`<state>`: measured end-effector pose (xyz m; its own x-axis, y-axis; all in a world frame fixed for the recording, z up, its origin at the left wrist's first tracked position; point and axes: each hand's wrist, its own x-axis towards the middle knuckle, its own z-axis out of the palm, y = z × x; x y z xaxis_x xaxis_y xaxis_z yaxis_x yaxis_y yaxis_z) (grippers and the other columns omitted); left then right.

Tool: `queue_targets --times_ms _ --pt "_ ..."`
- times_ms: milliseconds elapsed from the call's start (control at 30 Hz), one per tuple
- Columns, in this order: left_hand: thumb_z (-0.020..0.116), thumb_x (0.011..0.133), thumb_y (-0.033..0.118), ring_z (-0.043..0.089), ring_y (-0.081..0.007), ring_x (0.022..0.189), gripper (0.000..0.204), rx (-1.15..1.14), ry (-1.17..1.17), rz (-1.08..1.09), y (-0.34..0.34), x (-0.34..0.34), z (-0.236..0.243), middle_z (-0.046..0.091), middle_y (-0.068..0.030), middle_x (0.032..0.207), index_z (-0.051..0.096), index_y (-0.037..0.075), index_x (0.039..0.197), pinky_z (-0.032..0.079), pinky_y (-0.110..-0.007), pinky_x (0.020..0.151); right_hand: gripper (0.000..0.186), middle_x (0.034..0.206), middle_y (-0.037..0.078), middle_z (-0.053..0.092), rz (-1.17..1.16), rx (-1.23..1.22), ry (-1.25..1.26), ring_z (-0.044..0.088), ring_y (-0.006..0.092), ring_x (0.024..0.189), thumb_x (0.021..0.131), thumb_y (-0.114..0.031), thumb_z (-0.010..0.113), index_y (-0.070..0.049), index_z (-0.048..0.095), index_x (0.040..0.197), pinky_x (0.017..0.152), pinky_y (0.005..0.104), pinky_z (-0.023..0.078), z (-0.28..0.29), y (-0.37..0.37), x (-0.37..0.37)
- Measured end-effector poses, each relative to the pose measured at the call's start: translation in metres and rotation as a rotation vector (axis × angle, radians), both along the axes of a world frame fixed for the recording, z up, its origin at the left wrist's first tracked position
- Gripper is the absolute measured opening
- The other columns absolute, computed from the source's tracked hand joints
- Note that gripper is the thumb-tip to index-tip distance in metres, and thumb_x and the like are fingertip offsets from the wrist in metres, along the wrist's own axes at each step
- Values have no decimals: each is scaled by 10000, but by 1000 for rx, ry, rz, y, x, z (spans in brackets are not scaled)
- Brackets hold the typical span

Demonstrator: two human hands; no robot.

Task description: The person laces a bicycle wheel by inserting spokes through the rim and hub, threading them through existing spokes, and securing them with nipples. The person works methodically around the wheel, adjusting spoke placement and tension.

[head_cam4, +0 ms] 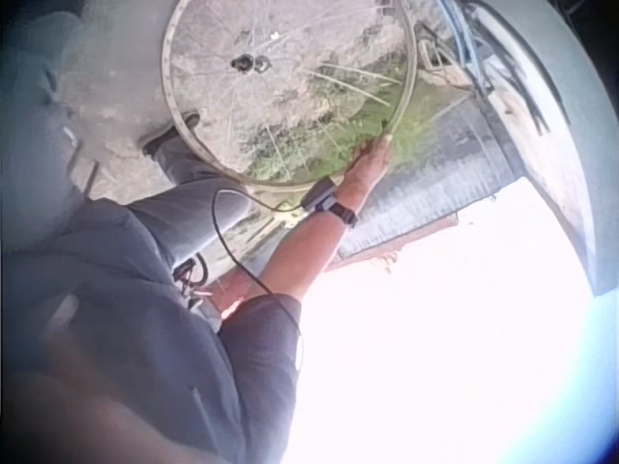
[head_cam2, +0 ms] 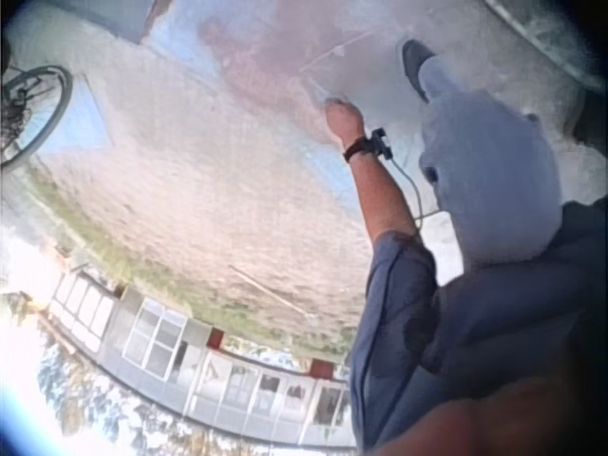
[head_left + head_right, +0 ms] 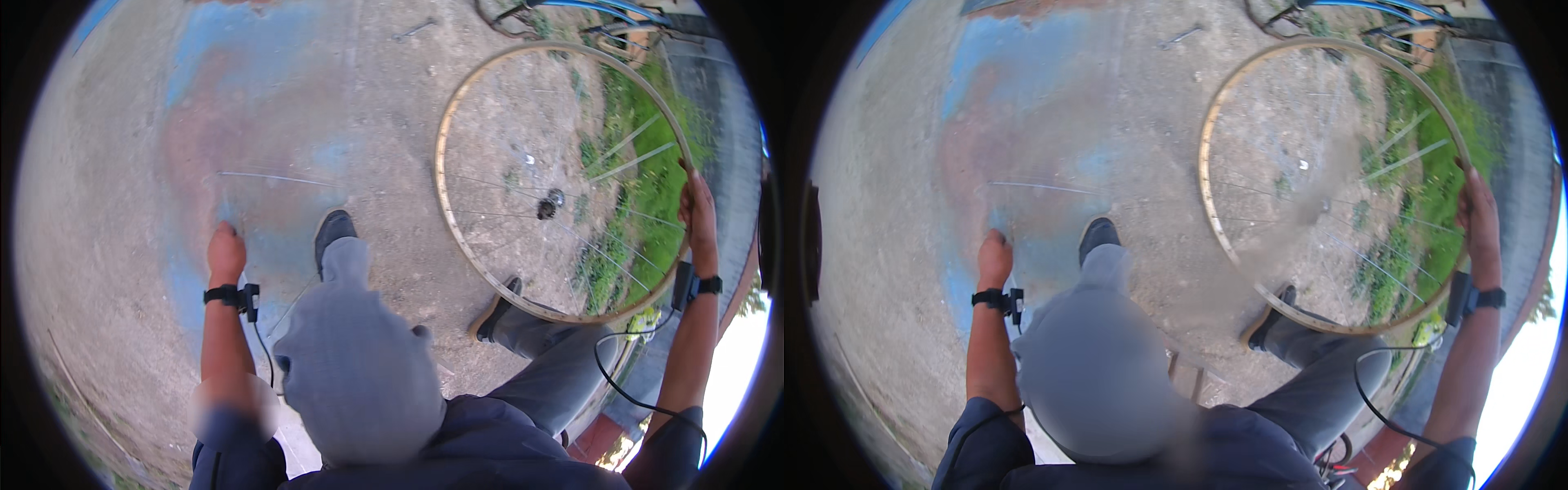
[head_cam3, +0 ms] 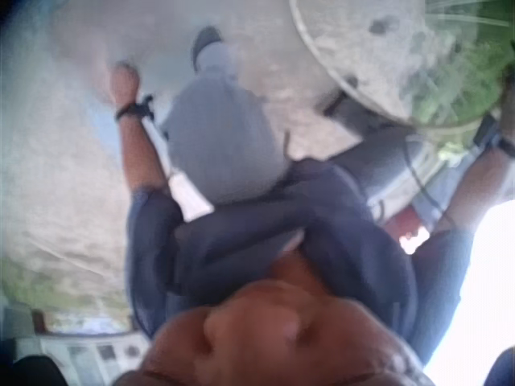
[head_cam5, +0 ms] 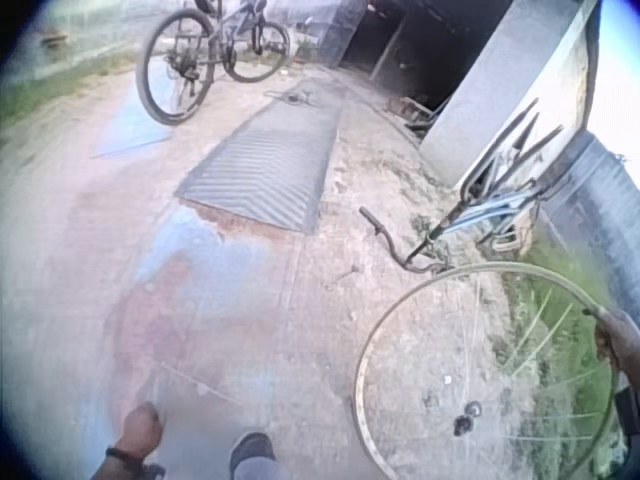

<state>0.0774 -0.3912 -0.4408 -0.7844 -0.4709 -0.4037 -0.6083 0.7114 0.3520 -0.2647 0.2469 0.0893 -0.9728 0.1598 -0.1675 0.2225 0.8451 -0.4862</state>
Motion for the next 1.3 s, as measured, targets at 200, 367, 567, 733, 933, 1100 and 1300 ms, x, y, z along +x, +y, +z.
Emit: queue_targets --times_ms 200,367,567,733,933,1100,1300 --pt "628 948 98 723 -401 911 319 124 134 49 -13 3 35 745 -259 1017 654 3 1252 555 -487 826 524 697 -65 419 30 -59 2 363 39 487 1088 -511 549 -89 670 1374 474 214 346 -1 -17 17" --pt "601 1007 112 656 -169 797 260 384 295 214 -16 -35 117 724 -117 932 689 -36 1202 530 -323 721 520 690 -66 420 41 -85 -6 381 29 489 1101 -501 528 -65 672 1344 476 214 391 0 -28 29" --pt "593 1061 169 602 -102 798 248 447 588 210 -1 -93 266 661 -31 903 690 -15 1196 506 -261 756 466 693 -33 472 31 -367 -19 435 58 493 1032 -473 671 -29 707 1169 471 243 432 6 -37 61" --pt "591 1097 253 613 -89 905 268 537 889 215 35 -125 389 660 -15 991 675 28 1216 516 -265 846 426 689 -12 512 58 -528 22 488 71 490 1006 -430 730 -6 696 1029 460 253 462 13 -30 113" --pt "589 1102 224 672 -136 974 235 755 1143 87 130 -139 490 701 -63 1078 654 29 1215 550 -288 892 422 693 -19 518 42 -634 173 495 59 508 1006 -413 736 3 685 1061 471 230 458 25 -5 182" --pt "587 1103 224 720 -185 1020 222 1038 1085 -20 220 -159 508 728 -116 1137 634 31 1203 573 -303 871 467 710 -26 542 -49 -745 265 511 45 529 1000 -378 756 29 677 1216 487 219 455 8 9 223" --pt "558 1109 199 737 -180 903 178 1164 802 25 302 -166 472 737 -95 1020 611 38 1164 590 -307 782 463 725 -17 588 -132 -812 339 550 54 547 1008 -316 755 36 636 1284 504 220 462 -28 12 259"
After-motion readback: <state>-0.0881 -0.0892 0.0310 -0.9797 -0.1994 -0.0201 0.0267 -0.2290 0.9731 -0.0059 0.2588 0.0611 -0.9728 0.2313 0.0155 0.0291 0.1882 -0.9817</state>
